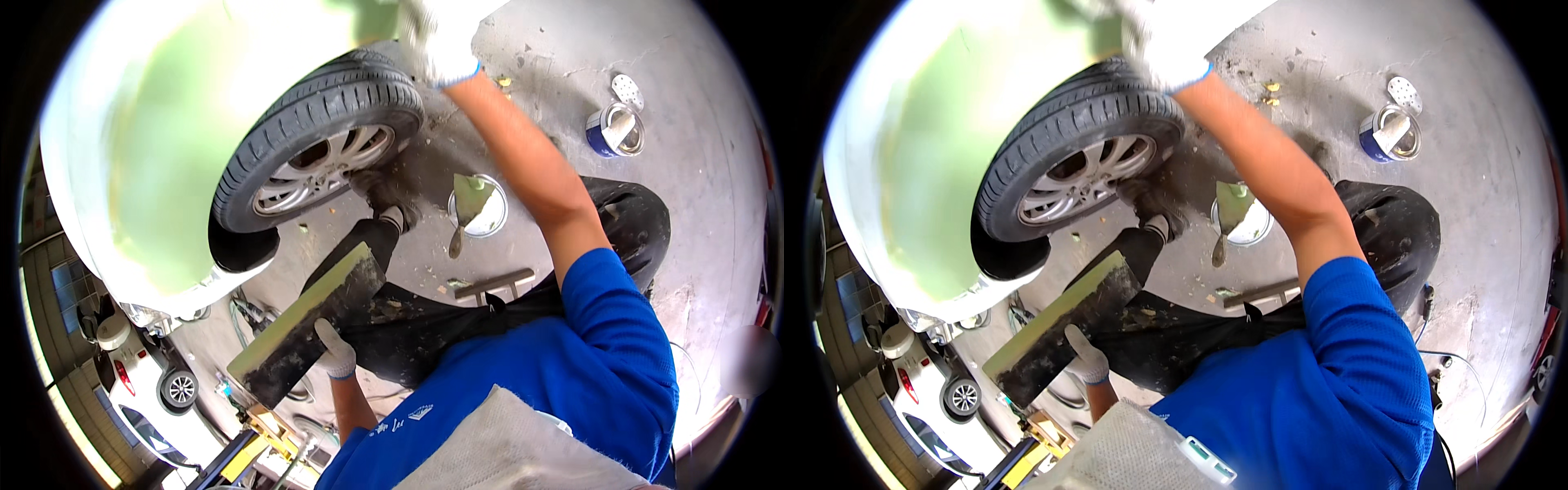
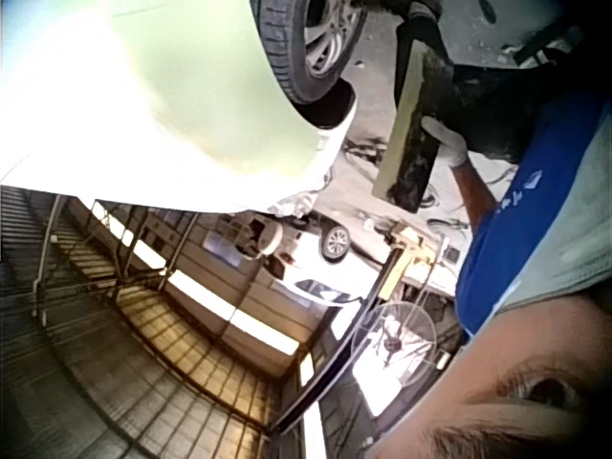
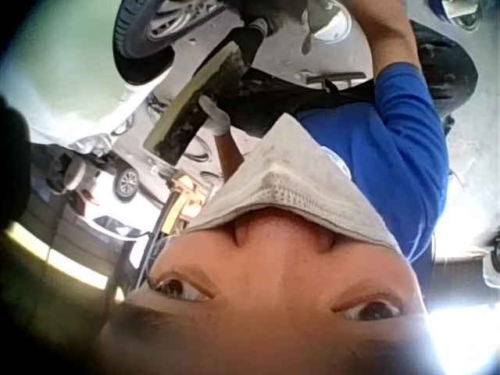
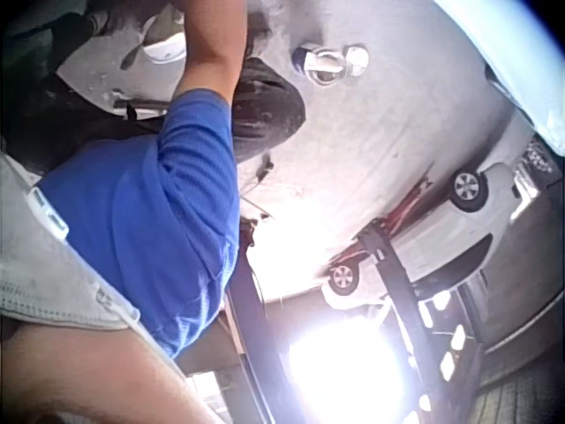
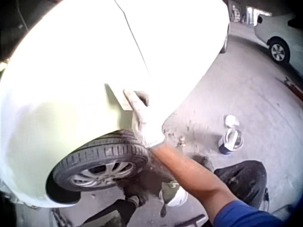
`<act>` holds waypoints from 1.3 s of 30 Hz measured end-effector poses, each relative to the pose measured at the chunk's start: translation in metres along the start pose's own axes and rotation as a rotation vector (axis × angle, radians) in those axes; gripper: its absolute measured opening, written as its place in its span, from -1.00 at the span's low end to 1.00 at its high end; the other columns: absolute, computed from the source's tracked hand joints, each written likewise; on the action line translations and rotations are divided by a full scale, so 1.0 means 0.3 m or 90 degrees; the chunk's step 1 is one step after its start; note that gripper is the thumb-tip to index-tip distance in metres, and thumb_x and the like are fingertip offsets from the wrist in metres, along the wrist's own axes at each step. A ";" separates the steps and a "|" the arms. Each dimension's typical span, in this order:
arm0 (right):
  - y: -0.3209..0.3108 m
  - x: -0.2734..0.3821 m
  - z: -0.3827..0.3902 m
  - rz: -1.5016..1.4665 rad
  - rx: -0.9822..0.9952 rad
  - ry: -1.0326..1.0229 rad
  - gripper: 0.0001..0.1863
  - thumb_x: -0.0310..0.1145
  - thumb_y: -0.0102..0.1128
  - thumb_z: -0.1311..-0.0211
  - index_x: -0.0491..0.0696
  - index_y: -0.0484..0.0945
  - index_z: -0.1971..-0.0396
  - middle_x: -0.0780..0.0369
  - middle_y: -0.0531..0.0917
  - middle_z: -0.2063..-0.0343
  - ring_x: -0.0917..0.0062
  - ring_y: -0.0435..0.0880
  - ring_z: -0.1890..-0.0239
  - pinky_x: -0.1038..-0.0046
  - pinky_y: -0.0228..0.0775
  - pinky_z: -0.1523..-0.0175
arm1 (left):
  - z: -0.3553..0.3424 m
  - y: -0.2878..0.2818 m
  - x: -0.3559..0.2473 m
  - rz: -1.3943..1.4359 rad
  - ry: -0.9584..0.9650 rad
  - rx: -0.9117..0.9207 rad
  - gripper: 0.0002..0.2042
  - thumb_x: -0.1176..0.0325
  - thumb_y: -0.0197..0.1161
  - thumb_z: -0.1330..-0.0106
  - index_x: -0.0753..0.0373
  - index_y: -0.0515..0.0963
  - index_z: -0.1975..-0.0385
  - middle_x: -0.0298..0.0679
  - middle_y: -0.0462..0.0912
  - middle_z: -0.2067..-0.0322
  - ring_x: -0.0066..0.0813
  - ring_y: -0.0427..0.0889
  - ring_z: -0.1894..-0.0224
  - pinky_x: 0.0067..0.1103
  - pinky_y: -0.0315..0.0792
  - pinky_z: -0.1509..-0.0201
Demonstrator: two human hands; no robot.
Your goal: The person applies body filler to the front fender of a white car using a putty knife and a sanding block. They spread the filler, smooth it, and sand the area around the wheel arch.
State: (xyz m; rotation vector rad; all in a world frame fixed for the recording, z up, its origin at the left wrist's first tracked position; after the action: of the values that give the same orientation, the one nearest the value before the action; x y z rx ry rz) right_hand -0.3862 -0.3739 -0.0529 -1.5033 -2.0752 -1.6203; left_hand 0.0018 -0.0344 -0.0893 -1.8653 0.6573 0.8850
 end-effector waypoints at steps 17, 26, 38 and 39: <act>-0.085 -0.048 0.116 0.788 -0.002 -0.380 -0.25 -0.68 0.11 0.05 0.02 0.49 -0.29 -0.06 0.55 -0.03 0.01 0.53 -0.06 0.13 0.53 -0.06 | -0.006 0.006 -0.002 -0.016 0.017 -0.021 -0.57 0.39 0.18 -0.49 0.53 0.37 -0.23 0.04 0.52 -0.19 -0.21 0.54 -0.14 -0.37 0.43 -0.30; -0.199 -0.091 -0.028 0.579 -0.194 -0.192 -0.27 -0.73 0.17 -0.02 -0.02 0.49 -0.30 0.01 0.59 -0.04 0.05 0.58 -0.05 0.21 0.47 -0.19 | 0.006 -0.017 -0.009 -0.039 0.016 -0.017 -0.67 0.40 0.14 -0.49 0.48 0.47 -0.13 -0.01 0.60 -0.09 -0.23 0.58 -0.07 -0.38 0.43 -0.25; -0.271 0.016 0.361 0.610 -0.136 -0.030 -0.65 -0.65 0.11 -0.14 -0.13 0.66 0.07 0.11 0.70 0.24 0.33 0.69 0.20 0.40 0.53 -0.02 | -0.010 0.019 -0.030 -0.030 -0.033 -0.011 -0.84 0.40 0.23 -0.47 0.38 0.60 0.14 -0.25 0.68 0.30 -0.44 0.62 0.30 -0.50 0.54 0.13; -0.282 0.039 0.377 0.478 -0.140 0.074 -0.66 -0.64 0.06 -0.19 -0.16 0.65 0.05 0.17 0.70 0.21 0.46 0.65 0.17 0.45 0.51 -0.03 | -0.018 0.019 -0.053 -0.051 0.014 -0.032 -0.85 0.41 0.26 -0.45 0.38 0.62 0.15 -0.22 0.70 0.27 -0.41 0.65 0.26 -0.47 0.55 0.09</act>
State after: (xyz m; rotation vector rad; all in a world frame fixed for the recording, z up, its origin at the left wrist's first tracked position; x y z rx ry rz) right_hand -0.4029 -0.2729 -0.1510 -1.8768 -1.0708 -1.5767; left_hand -0.0104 -0.0406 -0.0780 -1.9350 0.5742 0.8358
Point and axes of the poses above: each hand's wrist, its own z-axis away from the middle knuckle, its own y-axis out of the palm, x = y × z, the point moved 6 cm from there along -z, towards the middle knuckle
